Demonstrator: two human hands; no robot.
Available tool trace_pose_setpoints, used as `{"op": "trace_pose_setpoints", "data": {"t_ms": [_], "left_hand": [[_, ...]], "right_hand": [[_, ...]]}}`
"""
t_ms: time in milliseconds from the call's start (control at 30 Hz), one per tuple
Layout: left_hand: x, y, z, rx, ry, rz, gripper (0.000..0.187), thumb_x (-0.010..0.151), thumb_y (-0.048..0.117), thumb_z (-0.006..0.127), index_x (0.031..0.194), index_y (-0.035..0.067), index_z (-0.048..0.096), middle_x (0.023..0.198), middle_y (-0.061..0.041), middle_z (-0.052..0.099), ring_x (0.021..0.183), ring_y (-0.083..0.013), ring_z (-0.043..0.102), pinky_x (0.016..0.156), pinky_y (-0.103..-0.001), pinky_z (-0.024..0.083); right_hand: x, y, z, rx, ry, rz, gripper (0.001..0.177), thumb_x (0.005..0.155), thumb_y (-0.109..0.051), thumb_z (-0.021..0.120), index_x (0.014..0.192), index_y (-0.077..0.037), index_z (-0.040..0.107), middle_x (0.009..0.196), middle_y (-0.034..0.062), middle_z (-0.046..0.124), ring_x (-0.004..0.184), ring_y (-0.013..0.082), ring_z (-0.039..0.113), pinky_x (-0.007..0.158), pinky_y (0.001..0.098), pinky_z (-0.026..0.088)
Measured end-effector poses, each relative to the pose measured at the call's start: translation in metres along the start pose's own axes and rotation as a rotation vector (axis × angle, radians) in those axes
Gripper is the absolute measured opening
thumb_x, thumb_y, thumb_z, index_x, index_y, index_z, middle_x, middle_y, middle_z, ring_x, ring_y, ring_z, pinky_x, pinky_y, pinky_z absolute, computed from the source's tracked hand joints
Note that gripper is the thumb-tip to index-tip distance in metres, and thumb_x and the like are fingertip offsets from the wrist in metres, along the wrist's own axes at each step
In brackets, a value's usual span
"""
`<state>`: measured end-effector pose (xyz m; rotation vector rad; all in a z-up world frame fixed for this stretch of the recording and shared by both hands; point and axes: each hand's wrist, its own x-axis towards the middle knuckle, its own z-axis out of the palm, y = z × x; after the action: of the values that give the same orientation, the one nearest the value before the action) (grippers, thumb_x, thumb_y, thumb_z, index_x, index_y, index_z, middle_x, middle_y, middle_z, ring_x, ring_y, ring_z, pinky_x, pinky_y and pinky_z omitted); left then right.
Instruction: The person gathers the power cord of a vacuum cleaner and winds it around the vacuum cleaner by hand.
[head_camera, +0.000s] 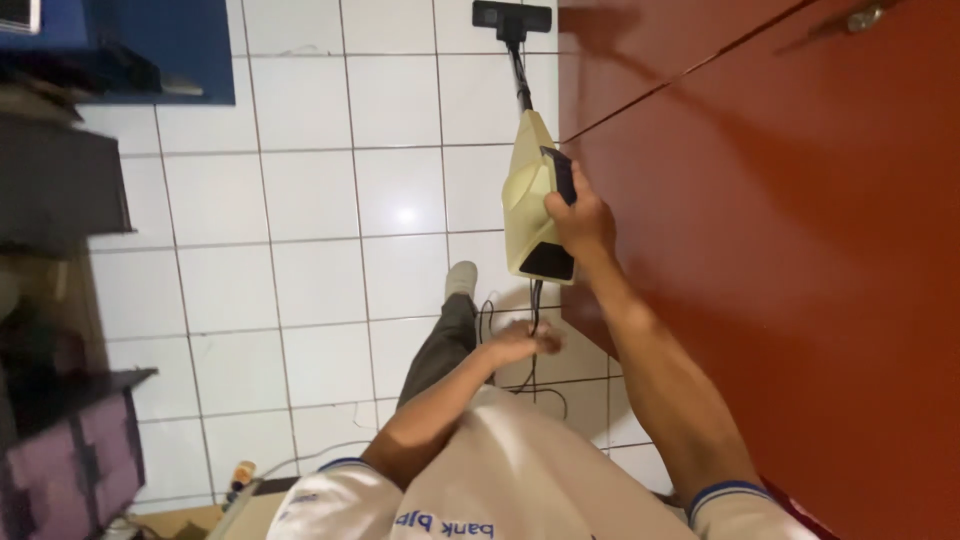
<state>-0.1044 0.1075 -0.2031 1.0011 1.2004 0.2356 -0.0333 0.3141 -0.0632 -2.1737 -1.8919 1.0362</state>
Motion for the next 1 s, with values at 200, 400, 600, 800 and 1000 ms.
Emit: {"op": "trace_pose_setpoints", "data": {"t_ms": [200,400,600,800,1000], "left_hand": [[-0.118,-0.104,-0.016,0.179,0.409,0.078,0.028,0.084,0.031,0.075,0.081,0.003,0.072,0.075,-0.017,0.068,0.064,-0.0297,0.062,0.065,-0.042,0.052],[-0.228,-0.129,-0.05,0.469,0.961,-0.016,0.04,0.086,0.04,0.078,0.065,0.007,0.068,0.059,-0.011,0.063,0.056,-0.0269,0.053,0.056,-0.041,0.044],[-0.262,-0.043,0.004,-0.287,1.288,0.221,0.036,0.094,0.024,0.078,0.071,0.004,0.059,0.059,-0.003,0.041,0.058,-0.0081,0.033,0.051,-0.027,0.03],[-0.305,-0.009,0.013,0.114,1.366,0.564,0.033,0.088,0.014,0.084,0.073,0.005,0.057,0.062,-0.004,0.047,0.054,-0.013,0.04,0.051,-0.028,0.035],[-0.391,-0.115,-0.087,0.703,1.753,0.354,0.024,0.106,0.01,0.078,0.089,0.007,0.062,0.08,-0.007,0.058,0.067,-0.0235,0.054,0.062,-0.035,0.046]], "right_hand": [[-0.058,0.087,0.01,0.005,0.066,-0.104,0.074,0.081,-0.045,0.066,0.15,-0.021,0.051,0.116,0.0204,0.07,0.109,0.0403,0.065,0.094,0.0475,0.048],[-0.17,0.135,0.03,0.192,-0.011,-0.121,0.076,0.082,-0.041,0.064,0.151,-0.013,0.05,0.105,0.0197,0.074,0.098,0.0328,0.072,0.092,0.0405,0.053],[-0.278,0.111,0.014,0.082,-0.166,0.043,0.081,0.08,-0.037,0.064,0.155,-0.014,0.045,0.083,0.0212,0.07,0.076,0.0269,0.066,0.076,0.0373,0.052],[-0.335,0.114,-0.003,0.158,-0.191,0.08,0.082,0.077,-0.036,0.066,0.154,-0.014,0.047,0.081,0.0196,0.071,0.073,0.0267,0.065,0.072,0.0379,0.053],[-0.343,0.138,-0.006,0.211,-0.111,-0.003,0.077,0.079,-0.03,0.065,0.152,-0.008,0.049,0.111,0.0169,0.072,0.097,0.0197,0.069,0.086,0.0292,0.051]]}}
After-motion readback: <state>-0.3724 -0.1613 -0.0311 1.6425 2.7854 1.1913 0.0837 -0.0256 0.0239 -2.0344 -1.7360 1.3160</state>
